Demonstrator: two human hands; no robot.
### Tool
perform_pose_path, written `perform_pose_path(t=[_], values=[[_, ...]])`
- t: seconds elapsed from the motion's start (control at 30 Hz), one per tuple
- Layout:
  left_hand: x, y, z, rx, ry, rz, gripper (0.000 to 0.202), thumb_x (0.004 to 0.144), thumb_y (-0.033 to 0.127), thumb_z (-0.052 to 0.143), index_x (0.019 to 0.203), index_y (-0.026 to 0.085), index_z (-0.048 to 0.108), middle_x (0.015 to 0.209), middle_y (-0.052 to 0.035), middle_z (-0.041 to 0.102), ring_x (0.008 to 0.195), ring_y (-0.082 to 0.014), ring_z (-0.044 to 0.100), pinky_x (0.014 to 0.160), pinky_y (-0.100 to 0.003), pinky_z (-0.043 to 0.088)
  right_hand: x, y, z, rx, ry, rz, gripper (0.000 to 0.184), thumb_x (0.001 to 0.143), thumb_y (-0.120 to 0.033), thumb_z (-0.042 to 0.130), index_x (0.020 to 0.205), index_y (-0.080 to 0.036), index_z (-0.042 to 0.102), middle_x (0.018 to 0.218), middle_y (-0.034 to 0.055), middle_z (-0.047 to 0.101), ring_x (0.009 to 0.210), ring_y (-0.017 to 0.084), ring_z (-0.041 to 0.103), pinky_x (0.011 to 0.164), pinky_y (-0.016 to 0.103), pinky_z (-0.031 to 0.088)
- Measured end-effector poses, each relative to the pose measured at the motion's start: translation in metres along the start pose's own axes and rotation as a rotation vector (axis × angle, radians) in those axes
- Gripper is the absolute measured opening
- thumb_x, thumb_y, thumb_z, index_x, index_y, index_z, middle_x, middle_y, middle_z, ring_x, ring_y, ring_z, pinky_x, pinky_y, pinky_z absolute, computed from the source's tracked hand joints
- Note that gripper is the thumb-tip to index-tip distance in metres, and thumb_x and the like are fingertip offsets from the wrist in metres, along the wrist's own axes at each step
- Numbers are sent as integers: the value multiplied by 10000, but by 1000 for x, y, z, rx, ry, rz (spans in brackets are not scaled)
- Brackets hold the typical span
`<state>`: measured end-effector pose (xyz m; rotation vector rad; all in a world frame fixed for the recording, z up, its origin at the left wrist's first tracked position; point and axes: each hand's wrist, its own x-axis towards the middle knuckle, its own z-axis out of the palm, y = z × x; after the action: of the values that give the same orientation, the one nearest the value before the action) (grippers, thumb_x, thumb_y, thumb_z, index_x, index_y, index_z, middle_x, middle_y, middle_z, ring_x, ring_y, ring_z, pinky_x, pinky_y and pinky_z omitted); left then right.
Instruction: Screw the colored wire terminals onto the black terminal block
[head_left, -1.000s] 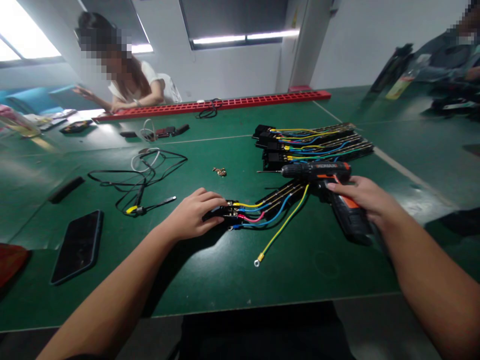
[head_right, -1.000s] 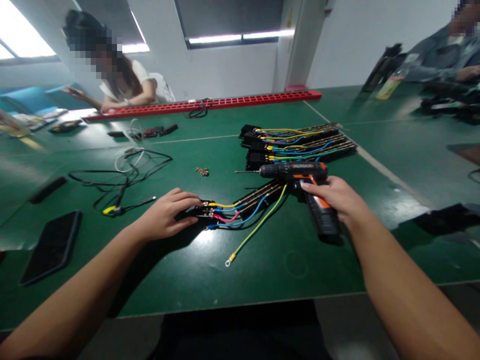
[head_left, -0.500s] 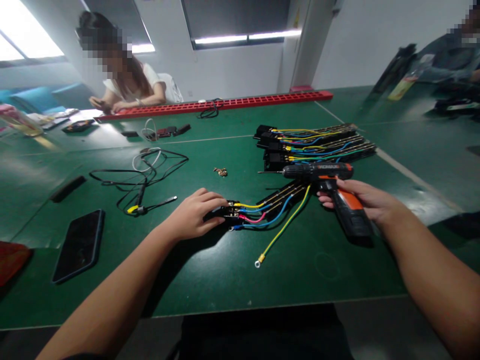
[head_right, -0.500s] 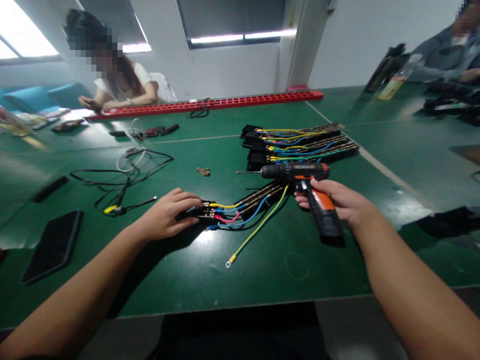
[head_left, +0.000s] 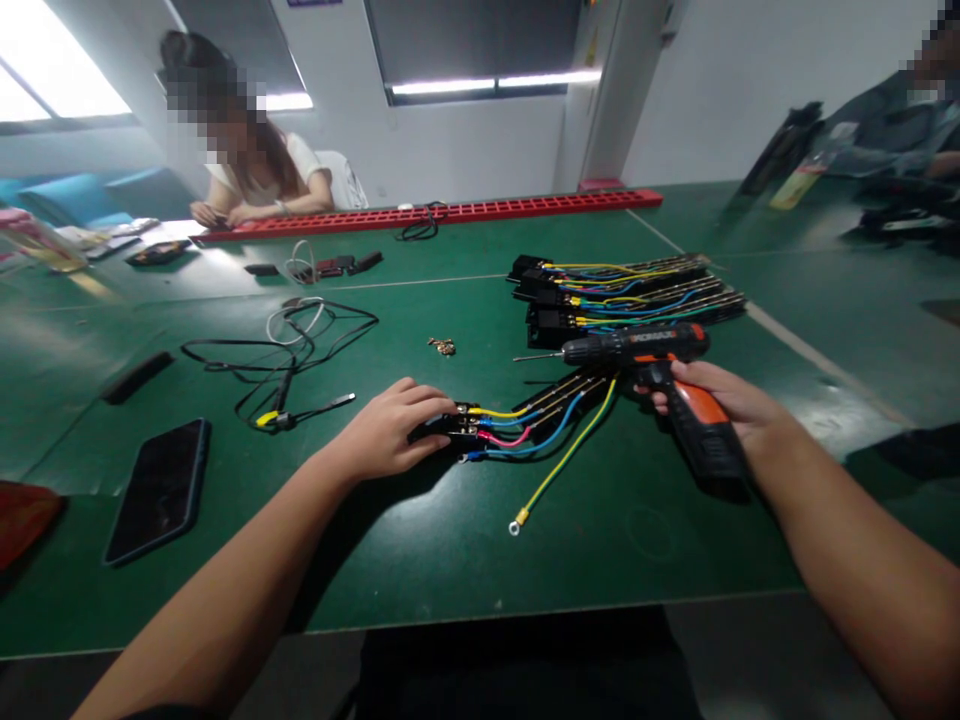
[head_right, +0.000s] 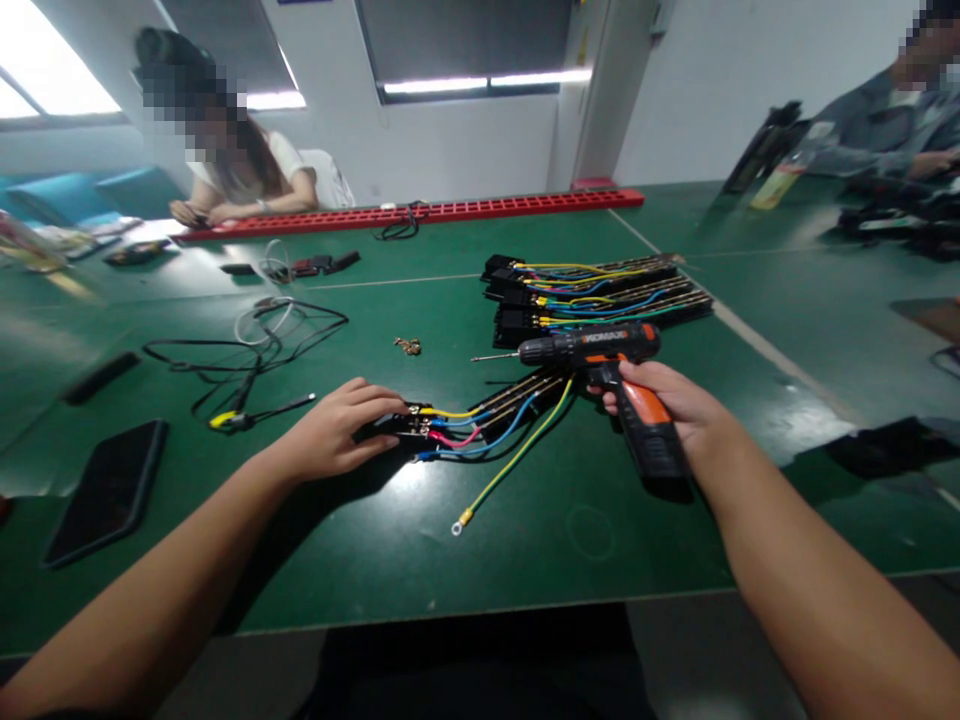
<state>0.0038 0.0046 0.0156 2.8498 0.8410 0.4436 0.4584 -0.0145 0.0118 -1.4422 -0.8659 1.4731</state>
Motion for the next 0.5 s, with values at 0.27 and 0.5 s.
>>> perform_pose_path(t=[0.27, 0.5], values=[[-1, 1, -2, -2, -1, -8, 322, 967, 343, 588, 1253, 197, 605, 1223, -103, 656, 1035, -239, 581, 916, -394, 444, -32, -26, 17, 275, 100, -214, 343, 826, -375, 683, 1112, -187, 686, 912, 86, 732, 578, 118, 660, 496, 196, 557], [-3, 1, -5, -8, -16, -9, 317, 979, 359, 576, 1256, 207, 593, 1233, -100, 650, 1048, -239, 573, 930, -399, 442, -63, -68, 46, 868, -286, -498, 590, 856, -446, 705, 1352, -158, 565, 900, 49, 694, 616, 40, 595, 596, 135, 539]])
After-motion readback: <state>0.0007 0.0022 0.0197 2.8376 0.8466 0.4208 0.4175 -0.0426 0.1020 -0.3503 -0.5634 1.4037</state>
